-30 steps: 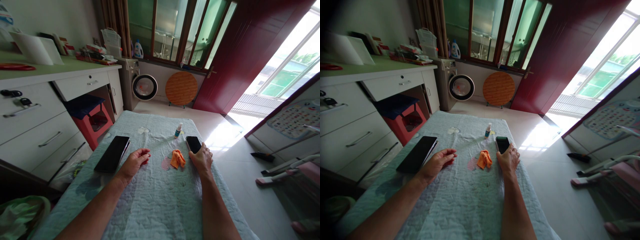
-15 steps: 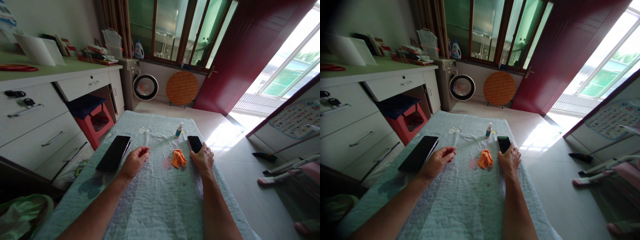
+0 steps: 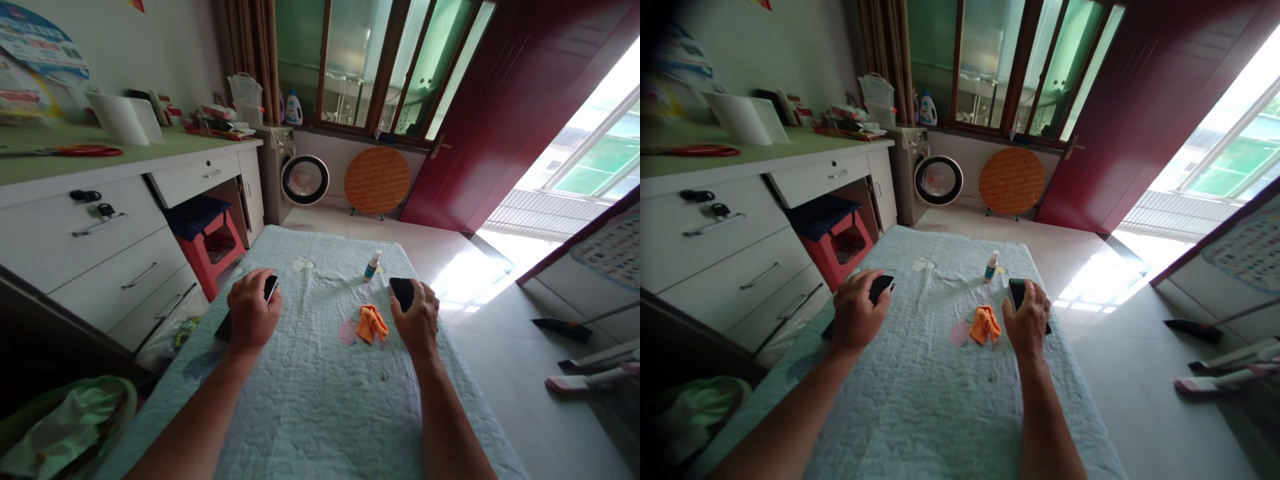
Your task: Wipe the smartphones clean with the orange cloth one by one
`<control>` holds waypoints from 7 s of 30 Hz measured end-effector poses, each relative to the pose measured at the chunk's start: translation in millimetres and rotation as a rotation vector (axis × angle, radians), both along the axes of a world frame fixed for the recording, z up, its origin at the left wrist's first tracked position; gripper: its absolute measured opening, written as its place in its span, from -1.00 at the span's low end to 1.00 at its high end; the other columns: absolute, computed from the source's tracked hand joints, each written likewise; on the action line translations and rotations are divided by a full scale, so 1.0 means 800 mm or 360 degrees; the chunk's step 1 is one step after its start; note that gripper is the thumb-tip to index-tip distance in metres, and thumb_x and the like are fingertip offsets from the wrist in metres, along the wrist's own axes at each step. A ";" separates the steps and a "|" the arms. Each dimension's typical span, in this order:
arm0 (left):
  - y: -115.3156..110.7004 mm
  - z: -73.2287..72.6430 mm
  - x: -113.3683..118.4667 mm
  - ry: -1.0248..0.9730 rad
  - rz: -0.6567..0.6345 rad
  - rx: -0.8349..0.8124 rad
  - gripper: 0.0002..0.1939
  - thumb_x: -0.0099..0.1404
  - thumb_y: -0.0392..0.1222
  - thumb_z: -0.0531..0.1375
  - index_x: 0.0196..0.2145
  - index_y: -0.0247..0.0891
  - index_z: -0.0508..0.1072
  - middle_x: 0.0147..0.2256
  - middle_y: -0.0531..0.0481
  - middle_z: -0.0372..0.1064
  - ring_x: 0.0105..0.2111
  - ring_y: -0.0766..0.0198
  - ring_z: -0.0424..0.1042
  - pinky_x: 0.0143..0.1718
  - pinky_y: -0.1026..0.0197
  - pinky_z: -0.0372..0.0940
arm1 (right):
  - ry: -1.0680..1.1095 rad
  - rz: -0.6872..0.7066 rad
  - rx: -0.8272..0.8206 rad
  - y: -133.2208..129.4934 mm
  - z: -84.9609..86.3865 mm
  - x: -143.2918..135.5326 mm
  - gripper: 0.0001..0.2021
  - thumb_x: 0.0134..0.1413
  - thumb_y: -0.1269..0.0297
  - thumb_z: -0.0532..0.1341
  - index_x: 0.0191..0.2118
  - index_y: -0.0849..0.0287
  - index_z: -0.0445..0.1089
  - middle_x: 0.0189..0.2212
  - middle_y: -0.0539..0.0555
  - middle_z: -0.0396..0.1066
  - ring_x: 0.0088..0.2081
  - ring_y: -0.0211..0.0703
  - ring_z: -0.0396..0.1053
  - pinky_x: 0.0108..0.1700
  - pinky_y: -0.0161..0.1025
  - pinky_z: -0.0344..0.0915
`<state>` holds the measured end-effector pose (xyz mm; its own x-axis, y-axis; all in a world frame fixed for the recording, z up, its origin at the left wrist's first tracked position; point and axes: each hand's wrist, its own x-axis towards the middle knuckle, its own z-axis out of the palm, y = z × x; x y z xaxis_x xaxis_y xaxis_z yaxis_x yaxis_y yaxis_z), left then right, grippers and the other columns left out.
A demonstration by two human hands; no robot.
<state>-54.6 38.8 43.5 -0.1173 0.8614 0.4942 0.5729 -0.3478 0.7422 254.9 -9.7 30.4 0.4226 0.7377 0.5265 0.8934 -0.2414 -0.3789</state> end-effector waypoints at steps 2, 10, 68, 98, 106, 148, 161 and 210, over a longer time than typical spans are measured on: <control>0.004 -0.003 -0.005 0.0254 0.0116 -0.0014 -0.60 0.19 -0.23 0.18 0.02 -0.22 0.33 0.09 -0.25 0.22 0.15 -0.19 0.09 0.21 -0.11 -0.18 | 0.0000 0.0326 0.0059 0.001 -0.001 -0.016 -0.54 0.09 0.18 0.09 0.10 0.25 0.24 0.05 0.23 0.26 0.08 0.02 0.17 0.13 -0.06 0.13; 0.005 -0.019 -0.007 0.0835 0.0491 -0.0140 -0.49 0.18 -0.16 0.18 0.08 -0.34 0.26 0.08 -0.40 0.21 0.08 -0.28 0.18 0.12 -0.25 -0.13 | -0.0029 0.0675 -0.0146 0.001 -0.014 -0.045 -0.68 0.09 0.28 0.12 -0.03 0.24 0.37 -0.08 0.19 0.35 -0.03 0.01 0.26 0.05 -0.08 0.22; -0.035 -0.014 0.043 0.1259 -0.0108 -0.0549 -0.47 0.20 0.15 0.20 -0.02 -0.29 0.35 -0.15 -0.19 0.36 -0.08 -0.02 0.36 -0.08 0.09 0.25 | 0.0450 0.0902 -0.0260 0.004 -0.032 -0.067 -0.74 -0.17 0.50 0.08 -0.28 0.12 0.28 -0.31 0.03 0.24 -0.28 -0.17 0.26 -0.22 -0.28 0.22; -0.036 -0.031 0.048 0.0799 -0.1105 -0.0720 0.20 -0.18 -0.10 0.38 0.31 -0.27 -0.15 0.28 -0.32 -0.10 0.29 -0.12 -0.08 0.27 -0.07 -0.07 | 0.0430 0.1116 -0.0249 0.011 -0.032 -0.104 -0.72 0.16 0.45 0.05 -0.07 0.10 0.37 -0.18 0.07 0.43 -0.13 -0.14 0.33 -0.05 -0.20 0.25; -0.033 -0.039 0.049 0.0799 -0.1089 -0.0716 0.21 -0.20 -0.05 0.40 0.31 -0.28 -0.14 0.29 -0.34 -0.11 0.30 -0.14 -0.11 0.26 -0.10 -0.07 | 0.0549 0.1519 -0.0630 -0.013 0.000 -0.097 -0.81 0.00 0.51 0.15 -0.36 0.13 0.48 -0.31 0.03 0.36 -0.34 -0.28 0.35 -0.26 -0.35 0.27; -0.036 -0.025 0.051 0.0892 -0.1090 -0.0810 0.06 -0.12 -0.02 0.37 0.26 -0.33 0.02 0.31 -0.34 -0.15 0.29 -0.15 -0.09 0.27 -0.05 -0.08 | 0.0359 0.0965 -0.0500 0.043 -0.025 -0.085 -0.76 -0.01 0.52 0.13 -0.29 0.20 0.53 -0.35 0.07 0.37 -0.29 -0.23 0.34 -0.15 -0.33 0.22; -0.034 -0.036 0.049 0.0802 -0.1106 -0.0759 0.19 -0.15 -0.03 0.39 0.31 -0.40 -0.14 0.30 -0.40 -0.14 0.30 -0.12 -0.11 0.28 -0.08 -0.10 | 0.0232 0.1037 -0.0414 0.062 -0.026 -0.098 -0.78 0.13 0.46 0.11 -0.32 0.18 0.51 -0.36 0.06 0.30 -0.31 -0.26 0.28 -0.22 -0.37 0.19; -0.027 -0.037 0.038 0.0360 -0.1295 -0.0749 0.26 -0.20 -0.21 0.43 0.33 -0.18 -0.20 0.30 -0.25 -0.10 0.28 -0.15 -0.07 0.27 -0.13 -0.11 | 0.0237 0.1479 -0.0619 0.041 -0.007 -0.126 -0.70 0.11 0.54 0.05 -0.31 0.13 0.51 -0.31 0.04 0.34 -0.22 -0.23 0.26 -0.12 -0.34 0.17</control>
<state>-24.3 17.2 13.8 0.6583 0.7526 0.0156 0.4343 -0.3966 0.8087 154.0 22.9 25.0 -0.3633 0.9162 0.1692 0.7403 0.3942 -0.5446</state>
